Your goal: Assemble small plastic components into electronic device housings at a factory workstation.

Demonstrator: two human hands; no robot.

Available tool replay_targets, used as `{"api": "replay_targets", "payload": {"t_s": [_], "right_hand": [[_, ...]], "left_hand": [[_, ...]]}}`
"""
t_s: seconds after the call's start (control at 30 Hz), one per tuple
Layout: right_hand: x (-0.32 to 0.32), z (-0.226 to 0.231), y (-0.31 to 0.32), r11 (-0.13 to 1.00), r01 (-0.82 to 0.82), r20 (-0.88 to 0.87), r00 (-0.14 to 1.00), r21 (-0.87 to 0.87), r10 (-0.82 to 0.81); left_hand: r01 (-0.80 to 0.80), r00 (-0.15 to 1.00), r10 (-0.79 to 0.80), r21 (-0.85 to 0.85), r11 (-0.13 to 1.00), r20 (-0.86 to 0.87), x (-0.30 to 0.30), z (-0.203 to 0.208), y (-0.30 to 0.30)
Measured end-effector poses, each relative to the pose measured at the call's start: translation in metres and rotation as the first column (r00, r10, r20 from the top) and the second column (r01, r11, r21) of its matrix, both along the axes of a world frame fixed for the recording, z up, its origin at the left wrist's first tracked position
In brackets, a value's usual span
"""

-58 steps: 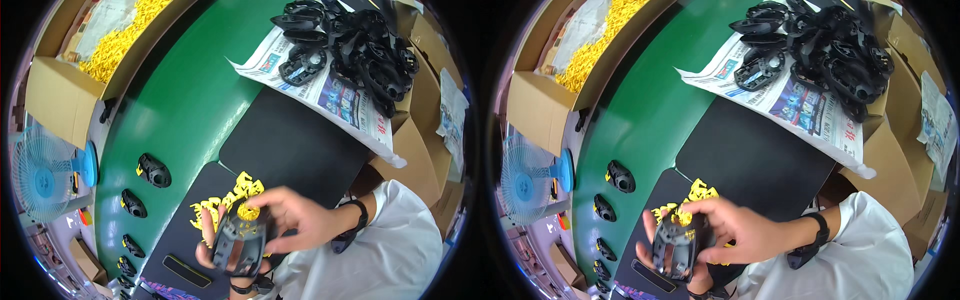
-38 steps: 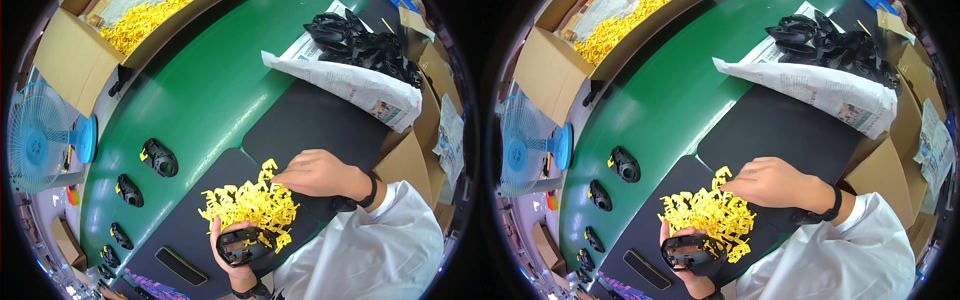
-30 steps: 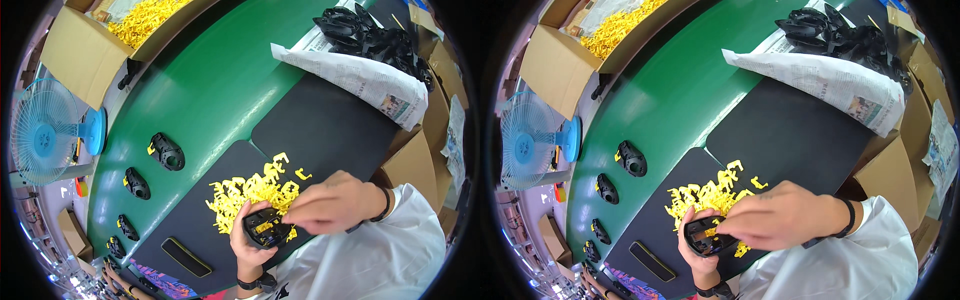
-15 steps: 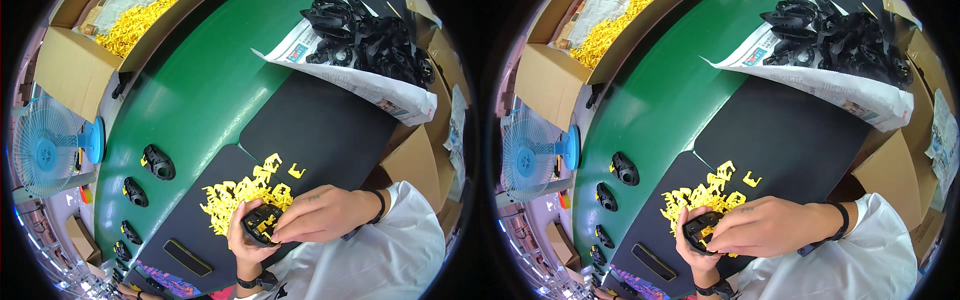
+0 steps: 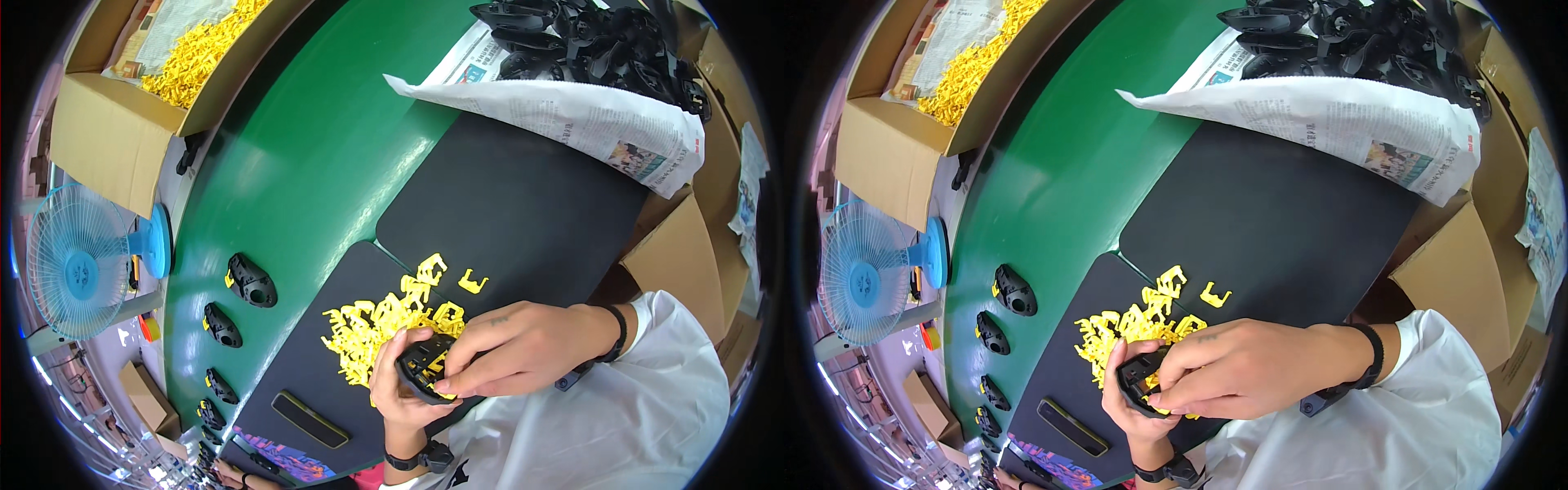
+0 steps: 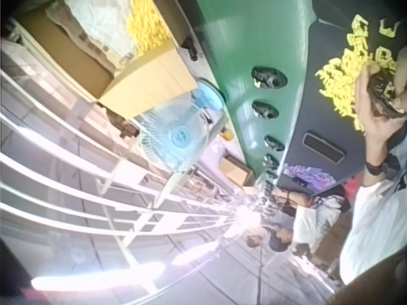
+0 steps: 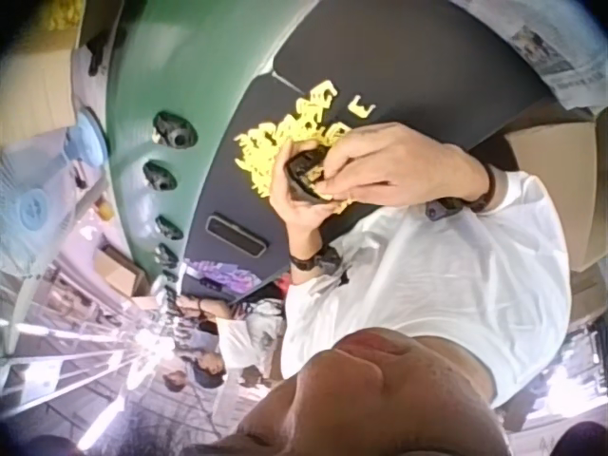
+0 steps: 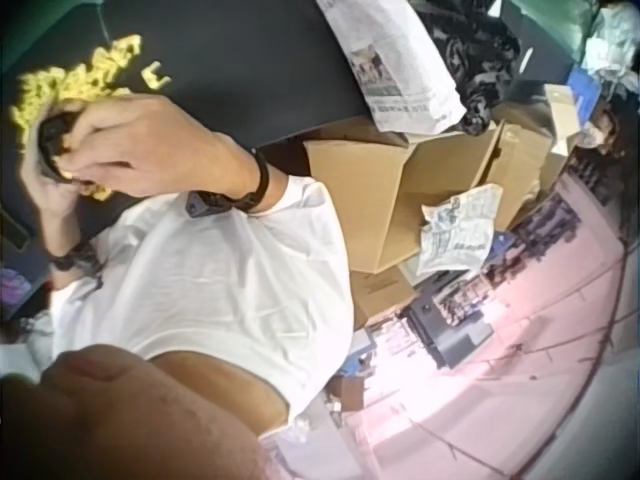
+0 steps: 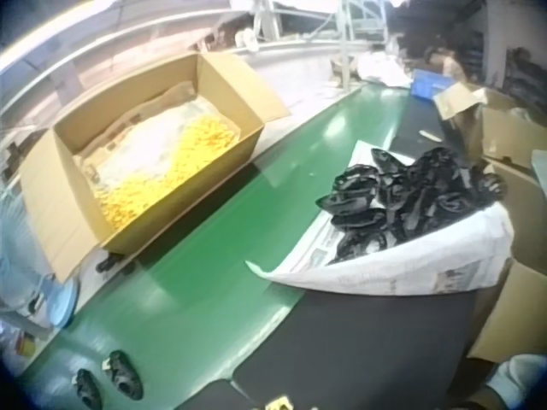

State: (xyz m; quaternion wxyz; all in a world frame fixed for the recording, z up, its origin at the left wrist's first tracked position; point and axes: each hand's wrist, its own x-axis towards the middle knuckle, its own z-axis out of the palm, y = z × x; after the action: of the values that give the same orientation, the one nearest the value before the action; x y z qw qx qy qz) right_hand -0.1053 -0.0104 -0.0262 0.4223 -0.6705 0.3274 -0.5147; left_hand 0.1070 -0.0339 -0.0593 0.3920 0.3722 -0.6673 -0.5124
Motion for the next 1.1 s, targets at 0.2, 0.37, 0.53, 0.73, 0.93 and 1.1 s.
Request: {"api": "replay_targets", "payload": {"t_s": [0.2,0.37,0.53,0.73,0.93,1.1], "right_hand": [[0.007,0.009,0.012,0.998,0.062,-0.199,0.978,-0.013,-0.064],[0.006,0.008,0.018,0.985,0.068,-0.3,0.947,-0.158,-0.114],[-0.002,0.011,0.022,0.985,0.137,-0.292,0.943,-0.101,-0.161],[-0.018,0.009,0.024,0.991,0.129,-0.245,0.962,0.024,-0.119],[-0.086,0.04,0.035,0.894,0.374,-0.394,0.804,-0.248,-0.446],[-0.195,0.078,0.043,0.368,0.725,-0.543,-0.01,-0.582,-0.839]], "left_hand": [[0.027,0.993,-0.009,-0.153,0.988,0.118,0.008,0.009,-0.016],[0.027,0.999,-0.013,-0.372,0.928,0.041,0.001,0.004,-0.022],[0.106,0.979,0.003,-0.527,0.843,0.202,-0.007,0.012,-0.035],[0.274,0.93,-0.066,-0.563,0.779,0.361,-0.019,0.038,-0.063],[0.554,0.832,-0.551,0.033,0.832,-0.071,-0.047,0.036,-0.09],[0.384,0.858,-0.094,0.51,0.769,-0.505,-0.033,0.003,-0.155]]}}
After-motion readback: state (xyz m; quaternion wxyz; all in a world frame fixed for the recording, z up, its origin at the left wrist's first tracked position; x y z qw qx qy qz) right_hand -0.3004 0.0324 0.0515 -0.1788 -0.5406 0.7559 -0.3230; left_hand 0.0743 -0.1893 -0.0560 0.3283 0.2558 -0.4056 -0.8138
